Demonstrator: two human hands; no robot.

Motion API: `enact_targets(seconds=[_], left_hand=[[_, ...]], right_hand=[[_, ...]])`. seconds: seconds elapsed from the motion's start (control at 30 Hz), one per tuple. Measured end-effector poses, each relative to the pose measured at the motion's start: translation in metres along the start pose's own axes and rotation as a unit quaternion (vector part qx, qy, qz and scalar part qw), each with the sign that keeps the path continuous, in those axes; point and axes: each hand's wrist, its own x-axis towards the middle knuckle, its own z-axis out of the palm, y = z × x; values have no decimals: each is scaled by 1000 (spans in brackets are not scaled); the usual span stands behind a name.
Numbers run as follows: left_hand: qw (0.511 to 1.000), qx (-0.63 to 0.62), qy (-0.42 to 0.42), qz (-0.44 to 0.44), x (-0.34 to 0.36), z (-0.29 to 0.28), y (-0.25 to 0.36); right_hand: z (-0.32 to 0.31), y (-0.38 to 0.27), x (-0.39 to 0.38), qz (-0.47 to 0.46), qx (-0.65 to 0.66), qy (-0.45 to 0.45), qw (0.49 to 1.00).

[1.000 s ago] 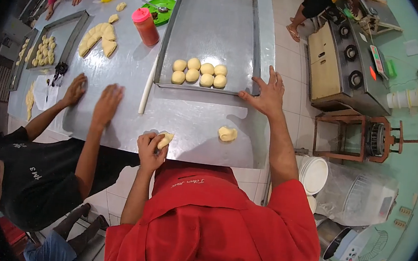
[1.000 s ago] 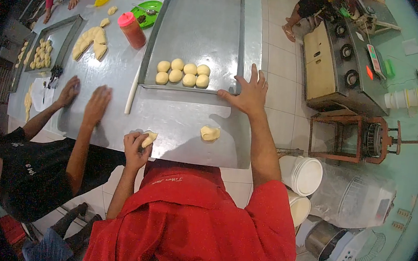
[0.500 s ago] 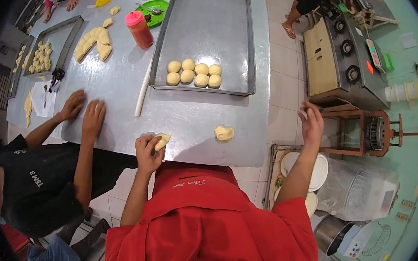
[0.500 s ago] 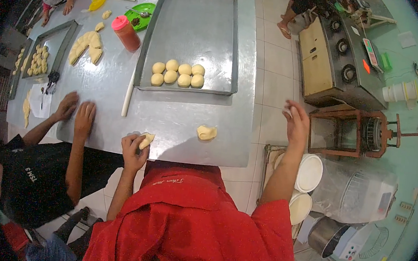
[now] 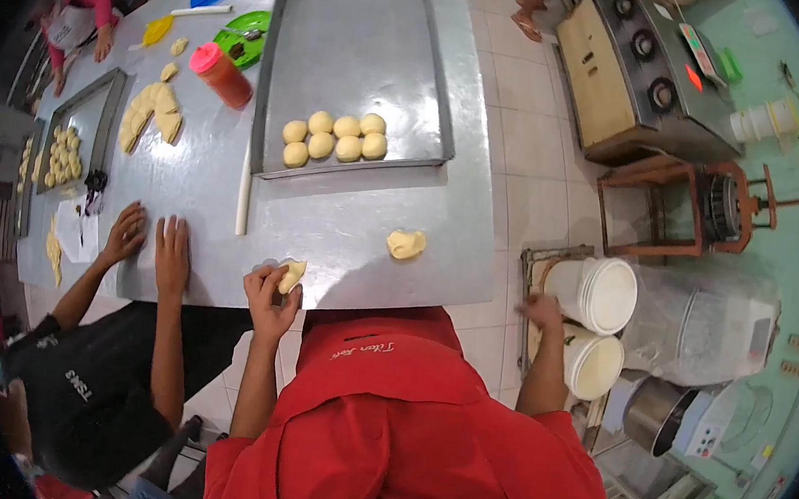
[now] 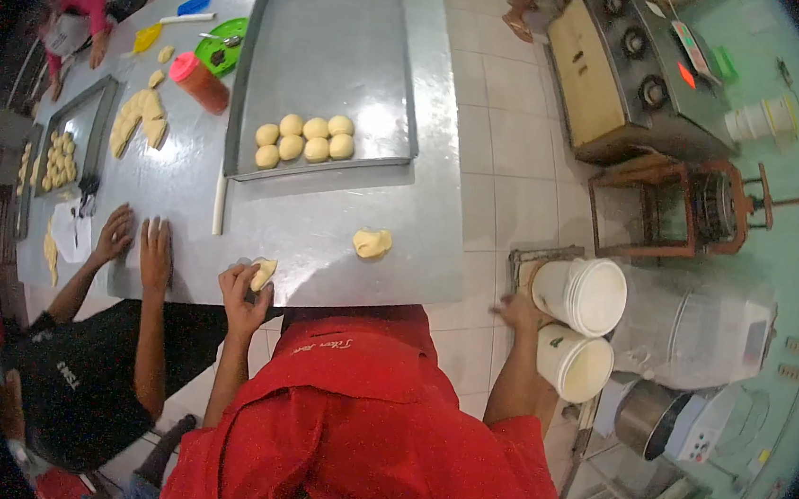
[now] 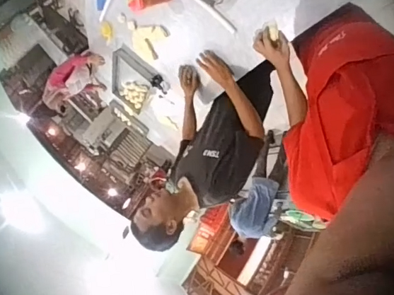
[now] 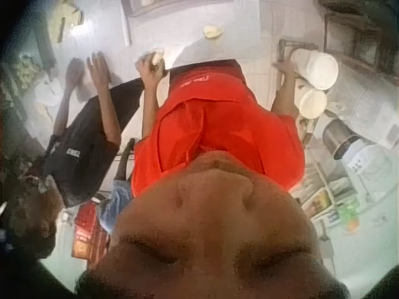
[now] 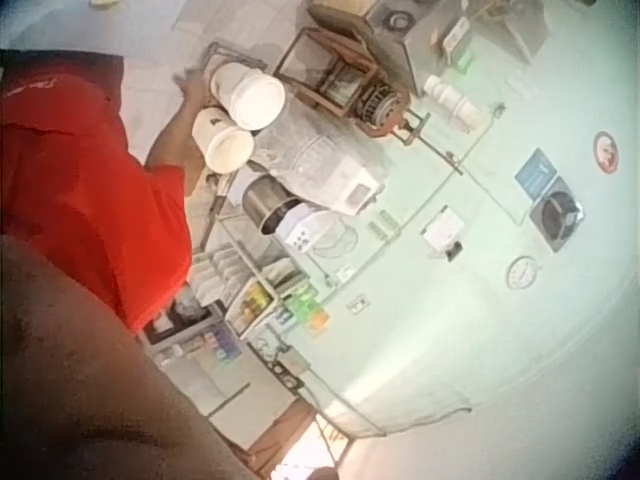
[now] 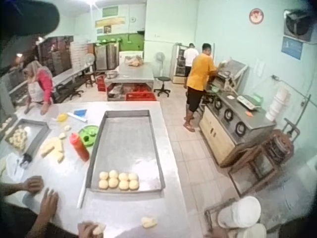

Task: The recorder is shaping and placing individual dough portions onto a metal baking tray at a bakery prep station.

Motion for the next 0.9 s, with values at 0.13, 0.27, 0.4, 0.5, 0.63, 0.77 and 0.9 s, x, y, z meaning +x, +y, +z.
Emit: enact_targets(seconds=[0.13, 0.27, 0.4, 0.5, 0.63, 0.77, 0.9], left_hand=[[1000, 13, 13, -6, -7, 4, -1], [999, 29, -6, -25, -7, 2, -3], [999, 24, -6, -25, -5, 5, -2], [999, 28, 35, -14, -6, 6, 0], [998, 35, 41, -25, -6, 4, 7], [998, 7, 42, -52, -18, 3, 11], [997, -6, 57, -44, -29, -1, 15]], right_hand=[[-96, -111, -45, -207, 562, 57, 799], [-133, -190, -73, -353, 725, -80, 585], [-130, -221, -69, -408, 728, -169, 525], [-115, -242, -60, -372, 733, -201, 533], [-87, -252, -23, -306, 765, -179, 538], [-80, -220, 40, -96, 781, 167, 594], [-83, -180, 48, -36, 653, 201, 729]])
